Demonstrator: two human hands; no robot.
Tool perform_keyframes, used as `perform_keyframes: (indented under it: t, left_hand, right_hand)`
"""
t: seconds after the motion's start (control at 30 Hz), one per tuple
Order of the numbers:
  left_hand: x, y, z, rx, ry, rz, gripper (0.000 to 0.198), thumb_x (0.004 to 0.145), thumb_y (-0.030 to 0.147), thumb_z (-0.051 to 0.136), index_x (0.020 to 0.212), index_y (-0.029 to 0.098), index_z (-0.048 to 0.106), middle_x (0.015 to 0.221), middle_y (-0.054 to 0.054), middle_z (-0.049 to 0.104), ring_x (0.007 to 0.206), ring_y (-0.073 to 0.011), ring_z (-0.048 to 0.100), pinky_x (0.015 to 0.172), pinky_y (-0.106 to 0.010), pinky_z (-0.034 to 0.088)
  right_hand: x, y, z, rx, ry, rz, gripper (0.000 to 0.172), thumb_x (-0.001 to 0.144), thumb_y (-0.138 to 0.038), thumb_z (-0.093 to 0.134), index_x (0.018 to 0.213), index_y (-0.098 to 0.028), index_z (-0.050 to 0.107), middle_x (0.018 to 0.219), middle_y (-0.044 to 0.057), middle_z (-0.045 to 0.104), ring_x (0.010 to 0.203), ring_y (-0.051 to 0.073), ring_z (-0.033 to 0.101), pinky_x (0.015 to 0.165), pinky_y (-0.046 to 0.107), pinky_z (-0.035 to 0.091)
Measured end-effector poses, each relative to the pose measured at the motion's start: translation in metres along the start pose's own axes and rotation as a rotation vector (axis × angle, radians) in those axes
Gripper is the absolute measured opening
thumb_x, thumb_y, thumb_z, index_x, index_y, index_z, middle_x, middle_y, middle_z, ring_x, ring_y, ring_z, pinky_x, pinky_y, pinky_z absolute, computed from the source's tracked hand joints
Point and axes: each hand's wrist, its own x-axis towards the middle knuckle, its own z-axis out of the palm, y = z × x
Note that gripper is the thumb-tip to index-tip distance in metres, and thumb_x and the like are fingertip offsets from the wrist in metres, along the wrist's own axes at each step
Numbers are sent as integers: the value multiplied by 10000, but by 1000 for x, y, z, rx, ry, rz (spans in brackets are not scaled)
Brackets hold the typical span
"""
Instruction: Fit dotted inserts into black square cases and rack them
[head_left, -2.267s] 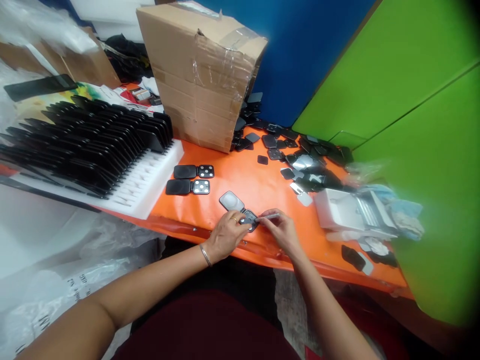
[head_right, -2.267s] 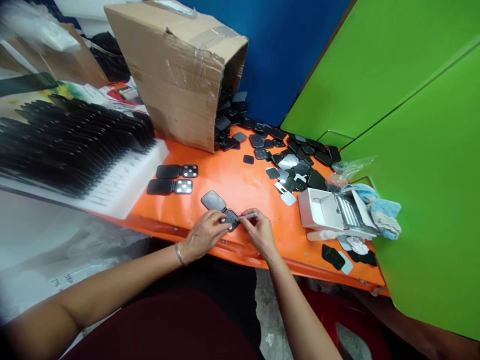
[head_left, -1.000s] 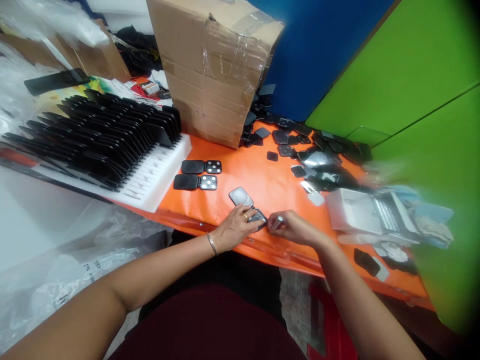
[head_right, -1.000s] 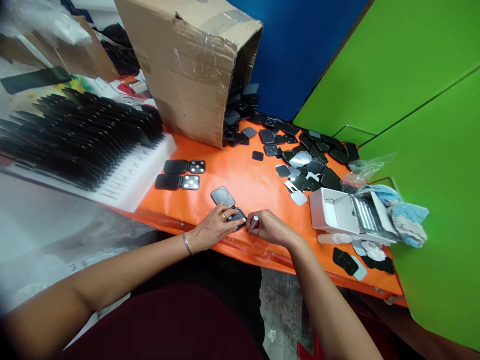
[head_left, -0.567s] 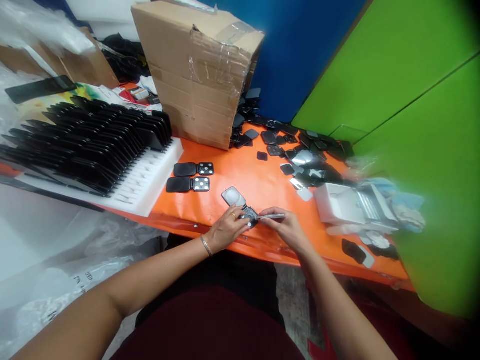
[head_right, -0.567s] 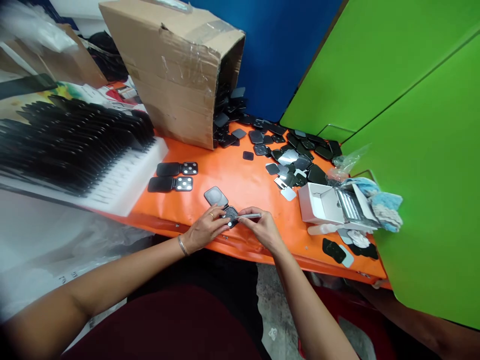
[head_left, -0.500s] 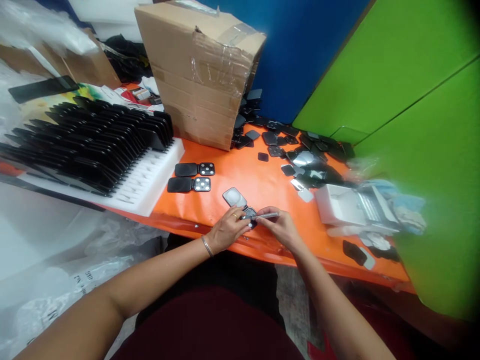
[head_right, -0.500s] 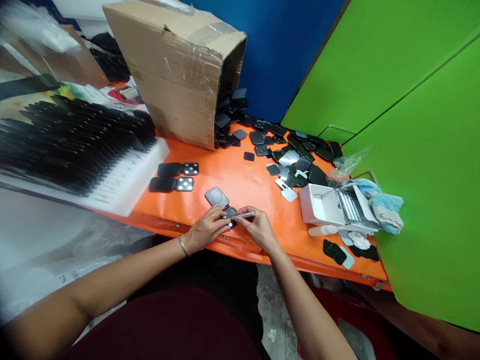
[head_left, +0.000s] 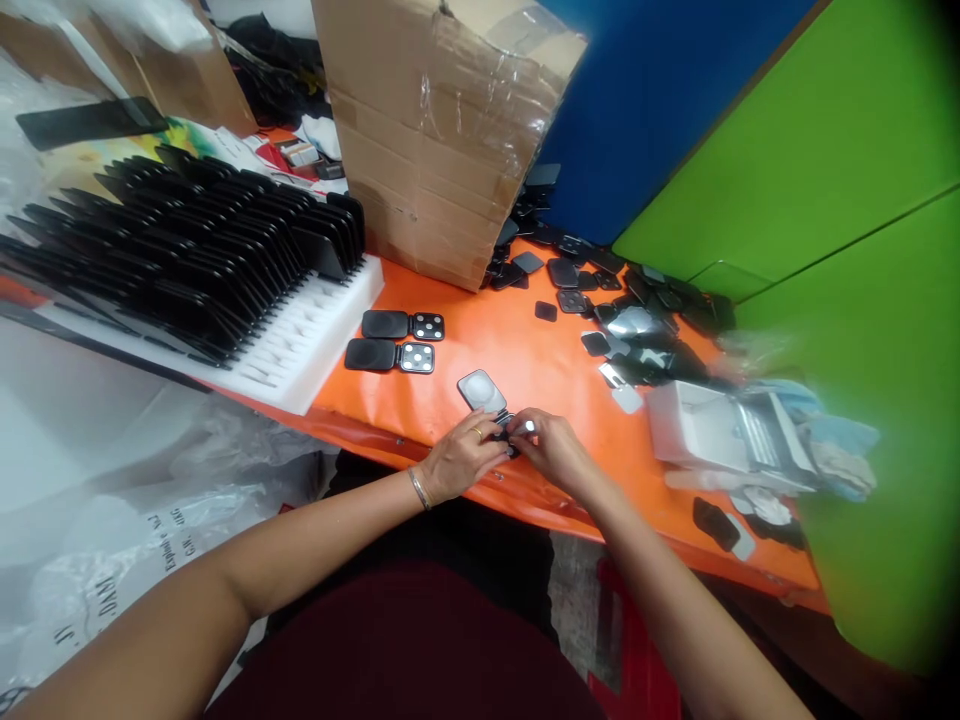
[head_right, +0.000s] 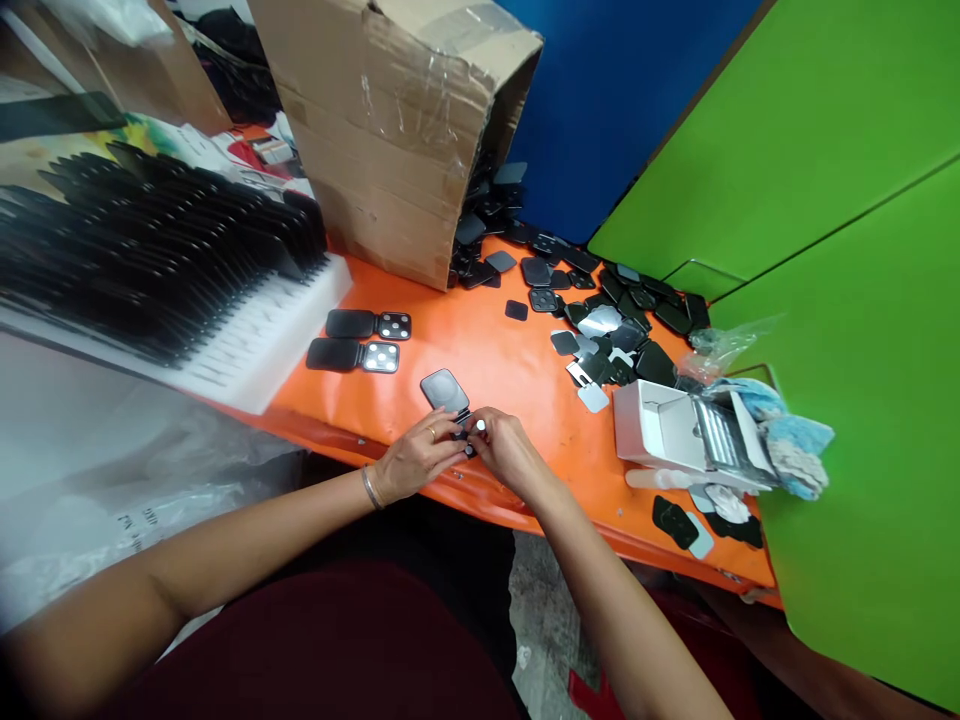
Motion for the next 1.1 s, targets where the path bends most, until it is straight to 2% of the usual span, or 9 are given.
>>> perform_keyframes:
  t: [0.1, 0.33, 0.6, 0.73, 0.8, 0.97, 1.1]
  left_hand:
    - [2, -1, -1, 10, -32, -2, 210, 929, 258, 487, 962, 158, 669, 1038, -70, 609, 1180, -222, 498, 1086, -439, 393]
    - [5, -4, -2, 57, -84, 33, 217, 936, 284, 479, 945, 165, 660, 962, -50, 612, 1137, -196, 511, 1064, -399, 407]
    - [2, -5, 0, 81, -117, -2, 215, 934, 320, 481, 959, 197, 655, 1010, -27, 607, 1149, -193, 497, 1100, -449, 341]
    - [4, -4, -2, 81, -125, 13, 221, 935, 324, 475, 972, 181, 639, 1013, -43, 606, 1121, -186, 507, 1100, -452, 338]
    - [5, -3, -3, 92, -131, 16, 220, 934, 320, 476, 1002, 176, 627, 998, -46, 607, 1134, -196, 502, 1096, -454, 343]
    - [3, -3, -2, 104, -120, 17, 213, 925, 285, 500, 1065, 167, 611, 979, -47, 609, 1167, -213, 493, 1095, -449, 342]
    - [0, -4, -2, 72, -66, 36, 202, 931, 266, 489, 1043, 186, 637, 1014, -54, 612, 1176, -213, 494, 1079, -456, 354]
  right_hand:
    - [5, -3, -1, -15, -27, 6, 137, 736, -86, 516, 800, -171, 602, 739, 37, 651, 618, 144, 597, 586, 240, 462]
    - [19, 1, -21, 40, -265, -58, 106, 704, -114, 540, 764, -179, 599, 682, 2, 630, 582, 128, 571, 538, 214, 428]
    - [32, -9, -30, 26, -405, 12, 60, 682, -137, 575, 716, -181, 600, 637, -13, 633, 562, 128, 563, 515, 219, 417]
    - [25, -6, -32, 95, -522, -1, 31, 696, -202, 623, 680, -176, 614, 595, -28, 607, 542, 116, 525, 504, 221, 403]
    - [15, 0, -32, 183, -478, 6, 81, 730, -254, 626, 730, -173, 633, 649, -11, 635, 586, 126, 549, 548, 239, 435]
    - [-13, 16, -31, 487, -332, 129, 224, 745, -356, 658, 838, -154, 637, 795, 49, 681, 733, 169, 634, 697, 303, 507]
    - [-23, 19, -23, 645, -133, 168, 294, 751, -420, 659, 864, -152, 625, 871, 73, 684, 827, 192, 657, 776, 330, 521]
